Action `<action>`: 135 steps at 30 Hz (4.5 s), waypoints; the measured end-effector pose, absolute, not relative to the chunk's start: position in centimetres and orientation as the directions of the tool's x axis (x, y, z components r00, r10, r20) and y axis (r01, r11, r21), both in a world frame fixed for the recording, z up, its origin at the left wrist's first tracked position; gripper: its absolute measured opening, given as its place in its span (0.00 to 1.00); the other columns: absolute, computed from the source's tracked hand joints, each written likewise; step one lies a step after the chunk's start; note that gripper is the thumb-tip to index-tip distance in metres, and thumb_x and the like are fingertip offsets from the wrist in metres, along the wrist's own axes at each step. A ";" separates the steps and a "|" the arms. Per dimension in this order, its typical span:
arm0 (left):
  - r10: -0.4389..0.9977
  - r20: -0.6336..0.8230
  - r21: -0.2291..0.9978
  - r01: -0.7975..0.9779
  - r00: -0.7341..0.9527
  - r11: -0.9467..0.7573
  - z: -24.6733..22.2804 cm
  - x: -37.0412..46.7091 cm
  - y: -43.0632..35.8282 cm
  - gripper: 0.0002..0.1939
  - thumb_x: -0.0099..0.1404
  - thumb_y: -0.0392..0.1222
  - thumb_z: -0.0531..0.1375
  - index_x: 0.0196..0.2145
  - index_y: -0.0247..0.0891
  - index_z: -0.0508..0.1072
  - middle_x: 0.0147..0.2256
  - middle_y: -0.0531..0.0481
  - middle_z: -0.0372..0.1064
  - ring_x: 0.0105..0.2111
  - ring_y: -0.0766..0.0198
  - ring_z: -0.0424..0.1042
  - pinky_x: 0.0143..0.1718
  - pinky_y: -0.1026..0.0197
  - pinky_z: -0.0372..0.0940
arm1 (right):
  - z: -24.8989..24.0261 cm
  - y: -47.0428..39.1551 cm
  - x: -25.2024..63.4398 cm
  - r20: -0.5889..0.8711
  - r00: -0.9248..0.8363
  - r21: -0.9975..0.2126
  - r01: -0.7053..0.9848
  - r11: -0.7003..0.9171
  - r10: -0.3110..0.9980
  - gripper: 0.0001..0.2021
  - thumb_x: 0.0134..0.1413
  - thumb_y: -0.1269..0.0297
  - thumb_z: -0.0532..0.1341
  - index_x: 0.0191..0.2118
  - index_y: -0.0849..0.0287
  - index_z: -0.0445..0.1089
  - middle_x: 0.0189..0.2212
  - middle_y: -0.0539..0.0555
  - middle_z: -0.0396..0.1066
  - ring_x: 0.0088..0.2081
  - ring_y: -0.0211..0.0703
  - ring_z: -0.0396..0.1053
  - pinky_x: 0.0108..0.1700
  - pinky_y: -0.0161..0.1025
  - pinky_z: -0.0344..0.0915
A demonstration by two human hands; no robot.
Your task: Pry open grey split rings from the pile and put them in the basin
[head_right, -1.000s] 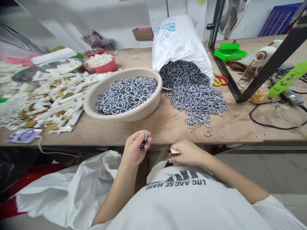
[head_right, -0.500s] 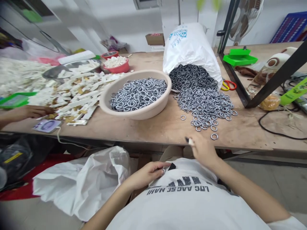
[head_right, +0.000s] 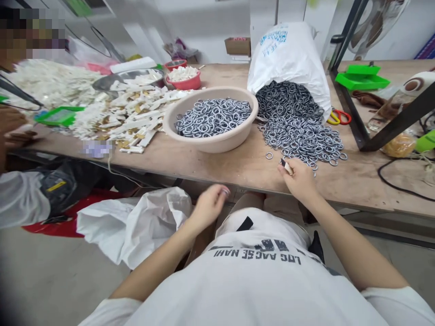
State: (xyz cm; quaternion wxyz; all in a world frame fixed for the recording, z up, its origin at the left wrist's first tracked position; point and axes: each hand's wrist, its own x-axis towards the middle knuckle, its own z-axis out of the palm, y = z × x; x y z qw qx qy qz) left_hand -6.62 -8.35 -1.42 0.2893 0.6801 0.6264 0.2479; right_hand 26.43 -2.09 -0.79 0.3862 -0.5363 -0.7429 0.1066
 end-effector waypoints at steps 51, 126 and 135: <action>0.842 0.524 0.442 0.804 0.128 -0.398 13.8 -4.0 12.4 0.13 0.66 0.33 0.51 0.36 0.23 0.74 0.42 0.37 0.63 0.56 0.48 0.59 0.66 0.37 0.49 | -0.7 2.7 24.7 0.503 -0.206 -0.468 0.752 0.464 0.840 0.12 0.66 0.60 0.56 0.47 0.61 0.71 0.44 0.57 0.71 0.43 0.48 0.69 0.44 0.41 0.61; 0.916 -0.076 0.917 -0.333 0.394 0.220 -0.7 8.1 0.3 0.25 0.67 0.61 0.58 0.30 0.33 0.62 0.22 0.54 0.55 0.21 0.75 0.55 0.22 0.72 0.54 | 2.8 -2.3 24.5 0.375 -0.355 -0.631 0.579 0.516 0.857 0.17 0.69 0.58 0.56 0.29 0.61 0.60 0.26 0.51 0.60 0.30 0.37 0.58 0.34 0.39 0.50; 0.771 0.022 0.975 -0.185 0.636 0.125 0.0 6.2 -0.7 0.25 0.71 0.57 0.51 0.28 0.31 0.64 0.22 0.49 0.60 0.24 0.73 0.60 0.30 0.69 0.57 | 1.3 0.5 26.8 0.183 -0.242 -0.806 0.518 0.286 0.953 0.24 0.70 0.47 0.50 0.29 0.61 0.64 0.24 0.51 0.62 0.28 0.37 0.60 0.32 0.38 0.51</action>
